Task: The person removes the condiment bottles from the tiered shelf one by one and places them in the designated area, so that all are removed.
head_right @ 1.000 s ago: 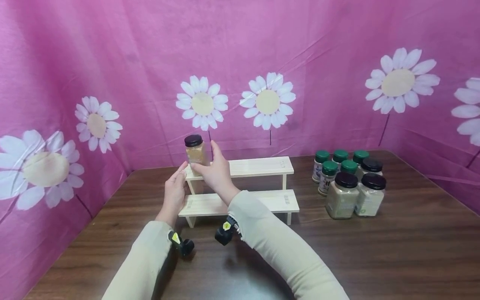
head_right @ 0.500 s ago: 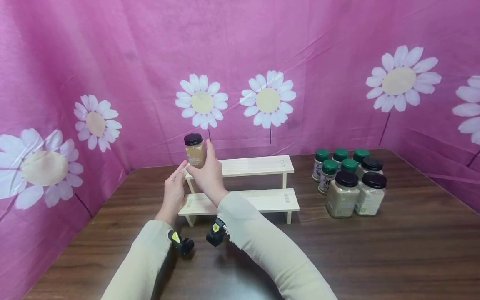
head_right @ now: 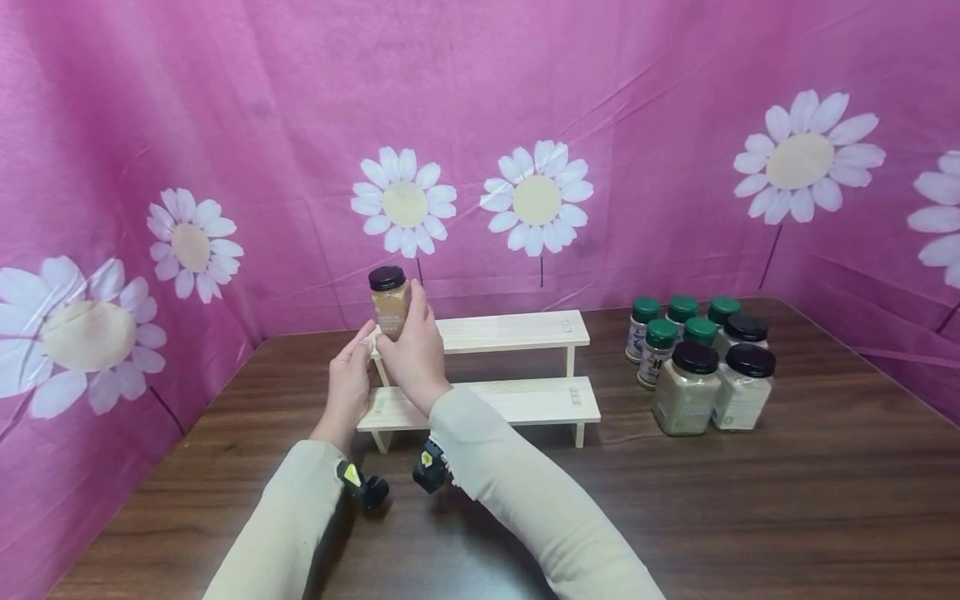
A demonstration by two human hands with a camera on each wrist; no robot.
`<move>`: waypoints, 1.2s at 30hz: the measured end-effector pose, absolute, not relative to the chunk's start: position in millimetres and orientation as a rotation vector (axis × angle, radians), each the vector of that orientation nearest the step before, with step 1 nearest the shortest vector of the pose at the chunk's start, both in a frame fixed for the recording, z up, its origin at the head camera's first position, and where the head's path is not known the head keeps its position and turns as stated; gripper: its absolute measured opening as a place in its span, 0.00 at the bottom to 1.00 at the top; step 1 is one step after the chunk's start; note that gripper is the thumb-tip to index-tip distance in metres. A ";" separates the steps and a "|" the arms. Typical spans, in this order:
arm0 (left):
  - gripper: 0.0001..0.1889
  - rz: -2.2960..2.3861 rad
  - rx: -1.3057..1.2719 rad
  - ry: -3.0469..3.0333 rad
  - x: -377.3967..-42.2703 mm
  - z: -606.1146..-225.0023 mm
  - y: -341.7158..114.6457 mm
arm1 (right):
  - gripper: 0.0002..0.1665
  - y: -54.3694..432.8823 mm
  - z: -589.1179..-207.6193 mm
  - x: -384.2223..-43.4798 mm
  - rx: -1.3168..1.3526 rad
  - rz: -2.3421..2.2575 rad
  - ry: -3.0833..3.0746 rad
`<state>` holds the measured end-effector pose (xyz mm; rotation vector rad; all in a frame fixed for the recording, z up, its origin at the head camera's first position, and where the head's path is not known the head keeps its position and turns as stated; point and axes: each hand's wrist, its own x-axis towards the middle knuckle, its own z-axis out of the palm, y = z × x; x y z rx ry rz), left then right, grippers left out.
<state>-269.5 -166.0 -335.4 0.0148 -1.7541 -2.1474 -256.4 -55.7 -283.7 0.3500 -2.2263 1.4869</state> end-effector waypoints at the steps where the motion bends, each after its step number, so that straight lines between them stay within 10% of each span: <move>1: 0.21 -2.143 0.014 -1.757 -269.5 -335.4 -165.8 | 0.50 -55.8 -284.2 -256.3 0.350 1.478 -2.223; 36: 0.21 -2.145 -0.017 -1.736 -269.8 -336.3 -165.7 | 0.50 -40.1 -299.4 -250.2 0.448 1.415 -1.895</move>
